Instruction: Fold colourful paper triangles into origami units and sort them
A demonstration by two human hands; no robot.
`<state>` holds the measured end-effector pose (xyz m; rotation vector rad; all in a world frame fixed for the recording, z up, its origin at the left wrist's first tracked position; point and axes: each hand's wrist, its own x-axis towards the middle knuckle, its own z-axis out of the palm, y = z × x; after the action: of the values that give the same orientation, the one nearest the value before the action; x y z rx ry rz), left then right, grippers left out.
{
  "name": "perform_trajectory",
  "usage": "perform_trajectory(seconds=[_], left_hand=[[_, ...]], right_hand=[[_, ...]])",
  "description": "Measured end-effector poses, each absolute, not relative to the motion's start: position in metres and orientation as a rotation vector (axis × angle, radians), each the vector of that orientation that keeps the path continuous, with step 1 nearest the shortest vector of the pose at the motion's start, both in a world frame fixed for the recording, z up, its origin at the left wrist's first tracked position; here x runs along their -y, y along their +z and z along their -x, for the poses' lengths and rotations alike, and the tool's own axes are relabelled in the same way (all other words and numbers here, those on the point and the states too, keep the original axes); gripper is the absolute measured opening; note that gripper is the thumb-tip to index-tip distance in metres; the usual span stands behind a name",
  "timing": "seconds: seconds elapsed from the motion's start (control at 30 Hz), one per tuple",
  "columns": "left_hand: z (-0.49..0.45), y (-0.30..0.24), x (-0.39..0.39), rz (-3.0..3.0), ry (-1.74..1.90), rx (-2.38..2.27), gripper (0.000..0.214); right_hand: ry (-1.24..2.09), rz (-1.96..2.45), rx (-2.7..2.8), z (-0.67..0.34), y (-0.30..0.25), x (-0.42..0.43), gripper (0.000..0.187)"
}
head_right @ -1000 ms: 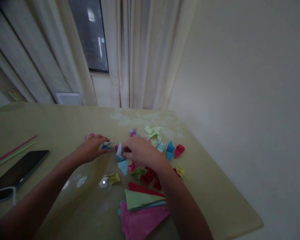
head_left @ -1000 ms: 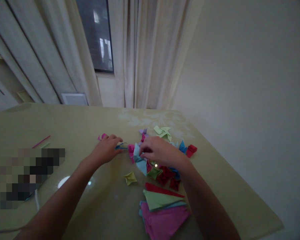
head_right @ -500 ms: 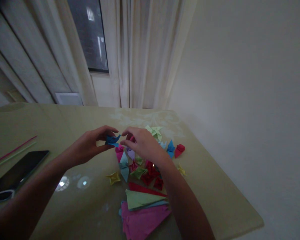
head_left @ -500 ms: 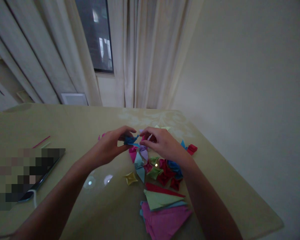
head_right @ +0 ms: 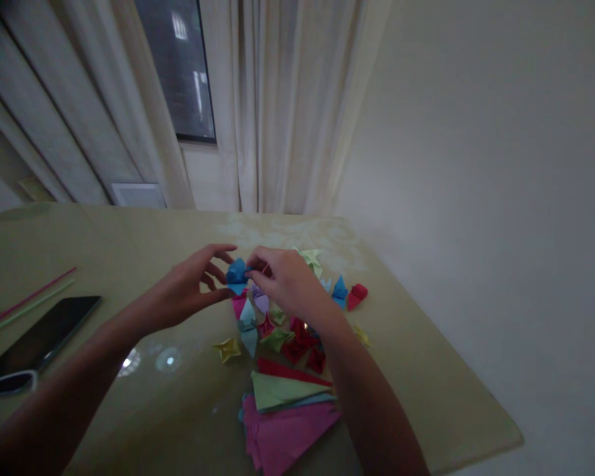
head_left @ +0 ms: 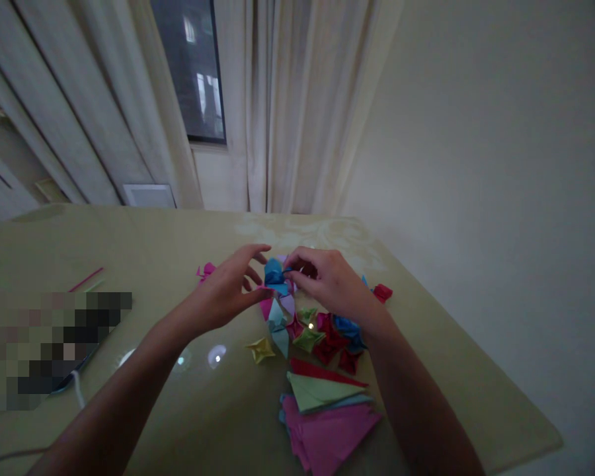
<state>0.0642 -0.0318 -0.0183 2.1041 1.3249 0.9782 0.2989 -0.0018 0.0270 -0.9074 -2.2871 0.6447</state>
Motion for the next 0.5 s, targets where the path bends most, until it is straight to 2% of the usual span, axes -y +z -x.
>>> perform_trajectory(seconds=[0.17, 0.27, 0.37, 0.5], left_hand=[[-0.081, -0.047, 0.034, -2.345, 0.334, -1.432, 0.025], [-0.088, -0.062, 0.03, -2.39, 0.141, -1.527, 0.005], [-0.086, -0.077, 0.02, -2.411, 0.212, -1.68, 0.009], [-0.081, -0.092, 0.005, -2.272, 0.559, -1.672, 0.014]], right_hand=[[0.472, 1.078, 2.363, -0.32, 0.038, 0.0, 0.006], [0.428, 1.111, 2.389, -0.326, 0.04, -0.001, 0.006], [0.411, 1.155, 2.444, -0.325, 0.038, -0.003, 0.007], [0.364, 1.299, 2.572, -0.324, 0.027, -0.012, 0.009]])
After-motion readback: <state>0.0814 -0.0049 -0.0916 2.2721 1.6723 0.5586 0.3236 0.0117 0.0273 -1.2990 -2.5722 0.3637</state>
